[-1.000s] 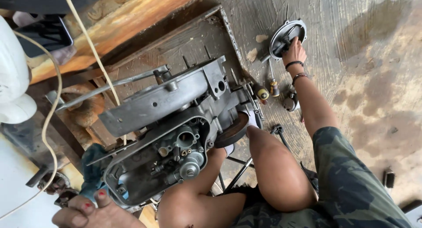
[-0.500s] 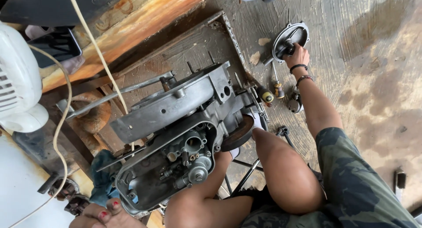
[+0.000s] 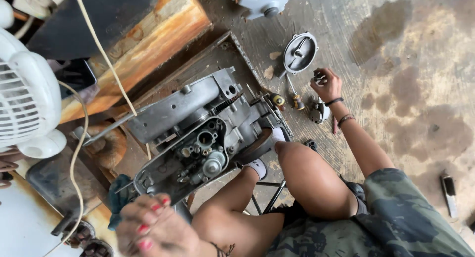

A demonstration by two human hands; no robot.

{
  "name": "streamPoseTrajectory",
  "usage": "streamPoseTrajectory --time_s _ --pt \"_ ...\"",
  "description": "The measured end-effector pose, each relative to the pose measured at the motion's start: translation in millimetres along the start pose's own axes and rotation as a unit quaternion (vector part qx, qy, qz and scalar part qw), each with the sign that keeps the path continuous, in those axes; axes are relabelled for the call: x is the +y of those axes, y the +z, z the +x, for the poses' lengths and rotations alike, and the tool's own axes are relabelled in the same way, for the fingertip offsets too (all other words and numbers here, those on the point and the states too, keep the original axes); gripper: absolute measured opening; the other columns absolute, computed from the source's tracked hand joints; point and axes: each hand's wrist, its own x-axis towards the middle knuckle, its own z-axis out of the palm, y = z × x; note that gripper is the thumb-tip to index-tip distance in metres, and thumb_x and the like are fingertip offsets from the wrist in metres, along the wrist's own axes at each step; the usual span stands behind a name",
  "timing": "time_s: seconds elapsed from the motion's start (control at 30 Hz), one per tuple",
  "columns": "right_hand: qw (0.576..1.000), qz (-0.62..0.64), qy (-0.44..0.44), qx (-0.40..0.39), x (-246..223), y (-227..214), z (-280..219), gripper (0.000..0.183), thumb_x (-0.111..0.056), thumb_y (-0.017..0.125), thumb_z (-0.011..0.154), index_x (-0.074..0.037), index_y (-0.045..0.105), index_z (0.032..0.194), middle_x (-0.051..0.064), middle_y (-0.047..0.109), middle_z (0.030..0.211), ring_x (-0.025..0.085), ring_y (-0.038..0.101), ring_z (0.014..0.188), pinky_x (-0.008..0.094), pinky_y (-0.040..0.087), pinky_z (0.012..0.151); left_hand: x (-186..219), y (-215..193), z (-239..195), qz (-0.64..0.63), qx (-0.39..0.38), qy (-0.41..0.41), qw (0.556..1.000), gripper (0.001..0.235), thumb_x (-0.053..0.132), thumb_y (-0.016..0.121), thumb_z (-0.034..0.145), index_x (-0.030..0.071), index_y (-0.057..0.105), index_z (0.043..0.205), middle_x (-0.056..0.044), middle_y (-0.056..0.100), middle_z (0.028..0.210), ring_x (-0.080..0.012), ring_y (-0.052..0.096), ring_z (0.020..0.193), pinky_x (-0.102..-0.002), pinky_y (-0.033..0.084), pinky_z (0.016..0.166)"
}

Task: Disassembling a motorcycle engine by removing screws with a screwdriver and extracting internal components by hand.

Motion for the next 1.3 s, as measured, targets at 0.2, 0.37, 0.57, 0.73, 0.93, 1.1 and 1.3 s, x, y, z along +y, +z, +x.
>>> streamPoseTrajectory --time_s 0.2,0.37,0.57,0.73,0.93,1.1,1.3 --pt "0.983 0.180 -0.019 0.014 -159 -56 -35 0.033 0.004 0.081 0.085 -0.002 0.072 0.116 0.016 0.069 0.098 0.023 0.066 0.077 0.037 0.063 0.071 -18 146 39 0.001 -0.101 0.015 0.995 0.032 0.032 0.080 0.091 0.005 0.065 0.082 -0.017 0.064 0.085 -0.0234 0.068 0.070 -0.029 0.057 0.051" --pt "0.959 0.277 -0.055 -0.031 -309 -105 -68 0.041 -0.002 0.089 0.077 -0.001 0.071 0.114 0.014 0.070 0.110 0.019 0.066 0.086 0.035 0.063 0.077 -20 191 32 0.092 -0.213 0.089 0.969 0.012 0.009 0.080 0.086 0.004 0.076 0.096 -0.014 0.075 0.089 -0.0282 0.073 0.081 -0.036 0.062 0.068" --pt "0.931 0.250 -0.266 -0.018 -423 -140 -95 0.035 -0.006 0.093 0.074 0.003 0.076 0.103 0.018 0.071 0.091 0.027 0.068 0.079 0.035 0.061 0.067 -45 186 30 0.100 -0.227 0.056 0.967 0.021 0.010 0.077 0.092 0.009 0.074 0.113 -0.010 0.074 0.096 -0.0236 0.073 0.085 -0.034 0.064 0.068" --pt "0.891 0.255 -0.376 -0.018 -455 -126 -90 0.032 -0.010 0.094 0.074 0.003 0.076 0.098 0.019 0.072 0.087 0.034 0.070 0.077 0.038 0.060 0.067 -51 167 33 -0.041 -0.228 -0.108 0.967 0.024 0.008 0.072 0.096 -0.001 0.071 0.118 -0.015 0.075 0.102 -0.0167 0.072 0.089 -0.033 0.065 0.071" --pt "0.865 0.325 -0.371 -0.094 -478 -112 -92 0.030 0.003 0.089 0.077 0.011 0.071 0.099 0.024 0.071 0.089 0.032 0.068 0.077 0.036 0.062 0.062 -65 153 32 -0.107 -0.158 -0.077 0.979 0.029 0.013 0.080 0.091 -0.002 0.071 0.115 -0.017 0.074 0.103 -0.0189 0.073 0.092 -0.033 0.065 0.071" --pt "0.850 0.350 -0.383 -0.094 -488 -105 -92 0.030 0.004 0.090 0.077 0.012 0.070 0.097 0.024 0.070 0.087 0.029 0.067 0.075 0.034 0.063 0.062 -50 154 34 -0.215 -0.150 -0.102 0.960 0.030 0.021 0.079 0.094 0.000 0.067 0.111 -0.010 0.064 0.112 -0.0146 0.065 0.096 -0.030 0.064 0.068" --pt "0.832 0.391 -0.378 -0.112 -488 -89 -87 0.036 0.001 0.090 0.074 0.009 0.069 0.103 0.024 0.071 0.093 0.028 0.069 0.077 0.034 0.065 0.066 -89 148 37 -0.230 -0.129 -0.095 0.960 0.031 0.027 0.074 0.098 0.003 0.065 0.114 -0.007 0.064 0.111 -0.0133 0.066 0.098 -0.028 0.063 0.073"
